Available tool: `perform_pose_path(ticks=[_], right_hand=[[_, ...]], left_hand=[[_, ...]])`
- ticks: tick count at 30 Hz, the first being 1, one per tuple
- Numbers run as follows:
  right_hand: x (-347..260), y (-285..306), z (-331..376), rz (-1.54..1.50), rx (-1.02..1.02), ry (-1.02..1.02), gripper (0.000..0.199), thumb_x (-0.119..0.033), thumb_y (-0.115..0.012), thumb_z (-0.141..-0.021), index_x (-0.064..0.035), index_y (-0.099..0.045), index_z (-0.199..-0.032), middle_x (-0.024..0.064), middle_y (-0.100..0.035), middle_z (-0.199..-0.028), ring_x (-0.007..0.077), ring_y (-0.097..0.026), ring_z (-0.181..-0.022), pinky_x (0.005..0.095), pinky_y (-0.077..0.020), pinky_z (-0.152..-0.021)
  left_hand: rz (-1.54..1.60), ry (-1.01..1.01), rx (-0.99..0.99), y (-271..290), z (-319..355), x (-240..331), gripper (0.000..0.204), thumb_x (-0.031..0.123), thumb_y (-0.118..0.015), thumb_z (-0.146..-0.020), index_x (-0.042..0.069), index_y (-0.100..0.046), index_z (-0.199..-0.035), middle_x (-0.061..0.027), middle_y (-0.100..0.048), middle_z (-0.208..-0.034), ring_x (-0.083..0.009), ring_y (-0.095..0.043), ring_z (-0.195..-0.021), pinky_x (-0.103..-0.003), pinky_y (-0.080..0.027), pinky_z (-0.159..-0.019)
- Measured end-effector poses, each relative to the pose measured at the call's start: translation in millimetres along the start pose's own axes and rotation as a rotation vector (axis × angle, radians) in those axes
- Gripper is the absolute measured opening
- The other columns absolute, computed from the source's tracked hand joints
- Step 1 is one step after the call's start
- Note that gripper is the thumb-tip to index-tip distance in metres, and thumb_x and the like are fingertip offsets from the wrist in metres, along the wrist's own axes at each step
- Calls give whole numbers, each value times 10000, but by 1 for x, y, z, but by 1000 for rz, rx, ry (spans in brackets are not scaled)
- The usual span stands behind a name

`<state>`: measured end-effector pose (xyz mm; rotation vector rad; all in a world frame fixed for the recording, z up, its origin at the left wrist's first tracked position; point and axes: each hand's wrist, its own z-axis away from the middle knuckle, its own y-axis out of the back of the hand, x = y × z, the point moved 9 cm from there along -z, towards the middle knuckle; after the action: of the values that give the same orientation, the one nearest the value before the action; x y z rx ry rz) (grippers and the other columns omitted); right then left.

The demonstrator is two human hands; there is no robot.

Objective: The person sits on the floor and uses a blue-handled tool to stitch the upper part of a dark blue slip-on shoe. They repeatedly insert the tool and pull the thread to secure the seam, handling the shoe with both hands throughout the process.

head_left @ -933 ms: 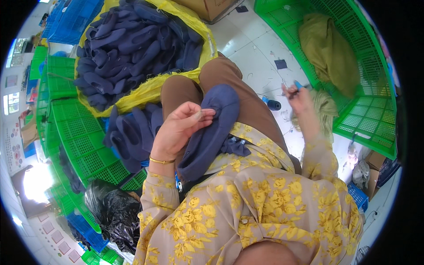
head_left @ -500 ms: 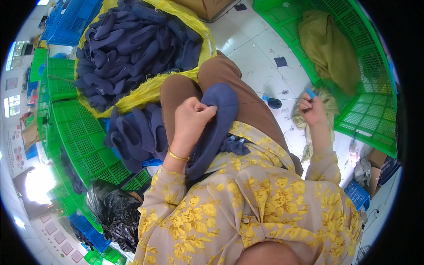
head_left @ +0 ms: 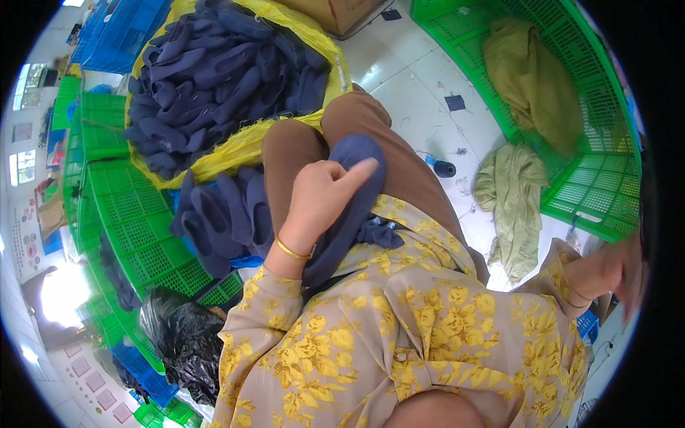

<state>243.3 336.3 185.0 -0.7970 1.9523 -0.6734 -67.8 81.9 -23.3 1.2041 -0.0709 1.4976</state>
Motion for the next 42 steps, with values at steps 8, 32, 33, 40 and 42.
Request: perform_pose_path(ticks=[8, 32, 33, 40, 42], right_hand=[[159, 24, -67, 634, -31, -498, 98, -36, -677, -846, -34, -653, -941, 85, -671, -904, 206, -654, -841, 343, -514, -707], [313, 95, -92, 1219, 193, -341, 144, -81, -663, -827, -49, -616, -960, 60, -591, -808, 178, -573, -726, 305, -452, -668], [309, 96, -92, 1177, 274, -303, 114, -75, -649, -852, -40, -616, -955, 54, -603, -833, 165, -570, -739, 293, -453, -687], [280, 158, -57, 123, 810, -258, 120, -163, -549, -980, -102, -607, -1066, 2, -574, -782, 38, -425, -553, 227, -370, -535], [254, 185, -35, 104, 890, -138, 140, -148, -538, -981, -80, -566, -1100, -2, -515, -758, 61, -455, -600, 274, -421, -615]], left_hand=[[455, -15, -284, -7, 7, -17, 99, 52, -626, -912, -21, -663, -969, -61, -667, -1044, -89, -587, -944, -235, -467, -869], [471, -77, -305, -8, 20, -16, 100, 114, -552, -987, 32, -604, -1008, -8, -635, -1035, -73, -544, -930, -225, -433, -868], [488, -106, -288, -9, 18, -15, 102, 118, -551, -988, 32, -602, -1004, -2, -629, -1013, -69, -535, -901, -222, -431, -848], [889, -6, -295, -15, 15, -20, 100, 129, -549, -982, 38, -586, -963, 35, -574, -865, -46, -470, -741, -207, -422, -754], [895, -19, -269, -14, 14, -21, 96, 128, -559, -974, 37, -587, -960, 38, -570, -851, -39, -464, -730, -204, -419, -725]])
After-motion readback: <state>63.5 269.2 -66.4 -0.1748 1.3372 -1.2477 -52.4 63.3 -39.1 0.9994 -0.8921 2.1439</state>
